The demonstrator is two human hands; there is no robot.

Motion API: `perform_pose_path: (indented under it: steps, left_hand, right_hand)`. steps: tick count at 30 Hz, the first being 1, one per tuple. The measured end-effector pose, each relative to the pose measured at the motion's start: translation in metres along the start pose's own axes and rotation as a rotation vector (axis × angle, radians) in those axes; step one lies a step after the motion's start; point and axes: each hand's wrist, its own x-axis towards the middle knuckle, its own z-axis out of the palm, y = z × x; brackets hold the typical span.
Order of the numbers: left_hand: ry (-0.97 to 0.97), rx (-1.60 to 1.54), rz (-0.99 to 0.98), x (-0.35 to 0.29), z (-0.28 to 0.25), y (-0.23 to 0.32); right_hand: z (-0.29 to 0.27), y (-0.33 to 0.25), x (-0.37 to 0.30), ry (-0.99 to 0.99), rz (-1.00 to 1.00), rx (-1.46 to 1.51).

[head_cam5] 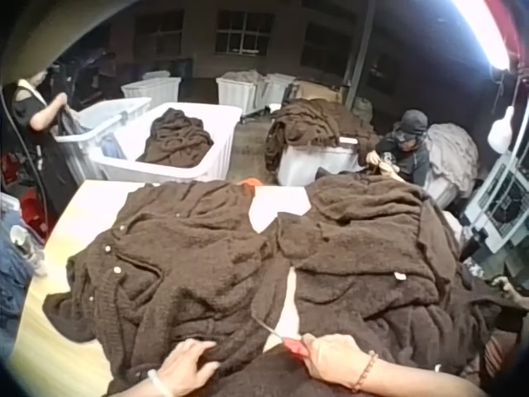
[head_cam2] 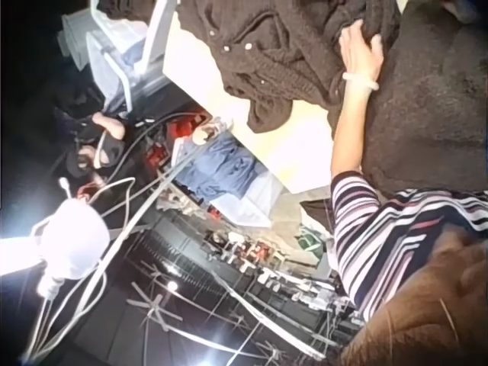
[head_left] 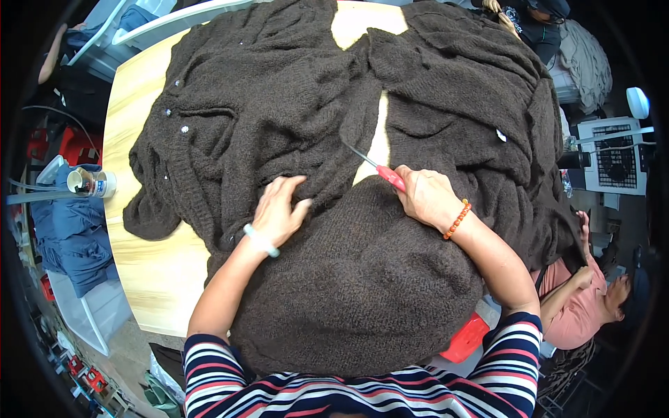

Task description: Trim loose threads from brown garment pieces using thread snips while inspecting them.

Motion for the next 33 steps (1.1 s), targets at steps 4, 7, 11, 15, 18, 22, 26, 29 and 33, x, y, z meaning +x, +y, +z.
perform_pose_path:
  steps: [4,7,11,15,18,22,26,29,33]
  left_hand:
    - [0.016,-0.099,-0.071,0.047,0.034,-0.002]
    - [-0.062,-0.231,-0.267,0.066,0.045,-0.016]
    - [0.046,-0.809,-0.359,0.054,0.045,-0.036]
    - [0.059,-0.883,-0.335,0.046,0.047,-0.042]
    - [0.102,-0.691,-0.277,0.040,0.044,-0.040]
    - [0.070,-0.390,-0.183,0.026,0.049,-0.038]
    - [0.087,-0.497,-0.140,0.016,0.055,-0.035]
    - [0.121,-0.249,-0.097,-0.005,0.042,-0.049]
    - [0.016,0.451,-0.115,-0.052,0.001,-0.045]
  right_hand:
    - [-0.005,-0.007,-0.002,-0.006,-0.003,0.019]
    - [-0.005,-0.004,-0.009,0.005,-0.005,0.043]
    - [-0.012,-0.001,-0.013,0.000,-0.013,0.080]
    - [-0.015,-0.004,-0.015,0.023,-0.110,0.124]
    - [-0.028,-0.019,-0.015,-0.122,-0.248,0.146]
    - [-0.041,-0.024,-0.021,-0.157,-0.286,0.108]
    - [-0.048,-0.032,-0.027,-0.237,-0.333,0.059]
    - [-0.051,-0.038,-0.028,-0.267,-0.359,0.051]
    - [-0.048,-0.025,-0.031,-0.264,-0.305,0.043]
